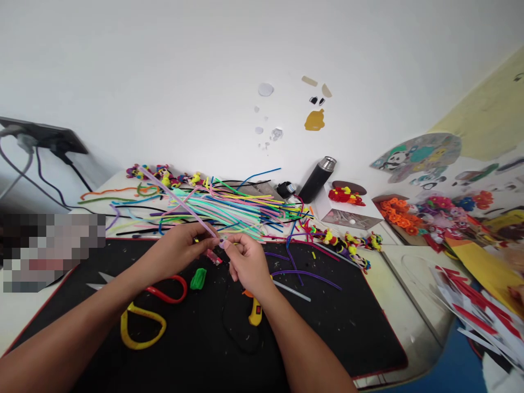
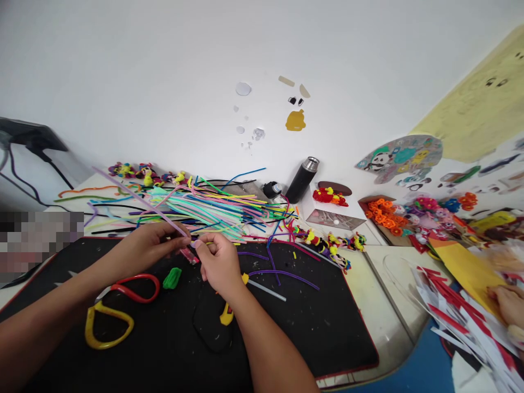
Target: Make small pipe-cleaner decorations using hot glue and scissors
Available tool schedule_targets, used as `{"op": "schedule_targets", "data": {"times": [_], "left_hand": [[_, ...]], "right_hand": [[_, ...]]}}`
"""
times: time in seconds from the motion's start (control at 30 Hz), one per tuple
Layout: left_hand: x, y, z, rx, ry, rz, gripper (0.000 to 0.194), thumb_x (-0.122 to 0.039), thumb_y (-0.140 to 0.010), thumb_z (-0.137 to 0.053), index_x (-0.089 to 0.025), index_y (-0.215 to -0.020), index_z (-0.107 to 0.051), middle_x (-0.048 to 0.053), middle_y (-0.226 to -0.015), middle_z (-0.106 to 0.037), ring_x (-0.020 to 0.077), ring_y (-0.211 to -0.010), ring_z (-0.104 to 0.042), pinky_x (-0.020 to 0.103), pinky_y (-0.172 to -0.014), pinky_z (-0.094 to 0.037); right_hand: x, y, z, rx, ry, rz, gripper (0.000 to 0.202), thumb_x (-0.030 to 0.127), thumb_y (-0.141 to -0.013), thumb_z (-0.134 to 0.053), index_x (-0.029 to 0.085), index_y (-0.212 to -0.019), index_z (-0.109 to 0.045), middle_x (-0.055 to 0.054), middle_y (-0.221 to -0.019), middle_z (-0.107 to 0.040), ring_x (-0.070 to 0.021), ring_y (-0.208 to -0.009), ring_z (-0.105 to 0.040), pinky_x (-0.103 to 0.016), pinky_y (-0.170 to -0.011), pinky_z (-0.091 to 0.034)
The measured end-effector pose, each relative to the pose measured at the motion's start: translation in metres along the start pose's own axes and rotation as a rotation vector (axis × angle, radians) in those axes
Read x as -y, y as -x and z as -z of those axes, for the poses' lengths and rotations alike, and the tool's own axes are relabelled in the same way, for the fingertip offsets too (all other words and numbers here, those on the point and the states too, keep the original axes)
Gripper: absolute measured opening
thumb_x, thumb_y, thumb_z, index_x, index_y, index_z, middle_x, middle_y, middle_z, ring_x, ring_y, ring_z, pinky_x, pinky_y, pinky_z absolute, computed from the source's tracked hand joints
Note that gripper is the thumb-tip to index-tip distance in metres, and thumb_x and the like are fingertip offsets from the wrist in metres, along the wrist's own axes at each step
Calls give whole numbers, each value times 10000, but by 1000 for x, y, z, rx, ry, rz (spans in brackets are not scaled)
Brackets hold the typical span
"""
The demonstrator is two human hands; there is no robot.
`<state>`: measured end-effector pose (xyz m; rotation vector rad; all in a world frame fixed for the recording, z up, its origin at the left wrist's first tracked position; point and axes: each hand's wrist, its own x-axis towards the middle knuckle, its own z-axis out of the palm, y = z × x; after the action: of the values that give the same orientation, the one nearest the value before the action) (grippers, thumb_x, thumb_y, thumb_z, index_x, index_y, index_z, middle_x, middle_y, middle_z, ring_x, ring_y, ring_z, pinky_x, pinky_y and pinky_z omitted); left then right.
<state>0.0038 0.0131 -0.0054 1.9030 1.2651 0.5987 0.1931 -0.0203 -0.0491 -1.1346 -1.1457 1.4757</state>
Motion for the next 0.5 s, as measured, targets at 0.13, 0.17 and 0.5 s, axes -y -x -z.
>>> {"op": "schedule_targets", "data": {"times": [0.13, 0.17, 0.5], "left_hand": [[-2, 1, 2, -12, -30, -19, 358, -527, -924, -586, -216, -954, -759, 43, -816, -777, 249, -731, -698, 304, -662, -499], [-2, 0, 2, -14, -27, -22, 351, -524, -924, -588, -218, -951, -758, 44, -828, -779, 250, -744, -701, 304, -672, -500], [-6, 1, 7, -29, -47, -13, 344, -542, -893, -610, -228, -899, -750, 33, -762, -757, 247, -717, -682, 299, -666, -497]], "right_hand": [[0, 0, 0, -10, 20, 3, 243, 440, -881, -663, 213, -874, -574, 142, -435, -416, -74, -287, -385, -198, -324, -209], [0, 0, 0, -8, 26, 4, 238, 436, -881, -660, 214, -872, -575, 140, -436, -417, -74, -287, -384, -198, -323, -212], [-1, 0, 0, 21, 35, 11, 233, 427, -889, -675, 218, -863, -575, 128, -463, -437, -71, -291, -381, -199, -329, -218]]}}
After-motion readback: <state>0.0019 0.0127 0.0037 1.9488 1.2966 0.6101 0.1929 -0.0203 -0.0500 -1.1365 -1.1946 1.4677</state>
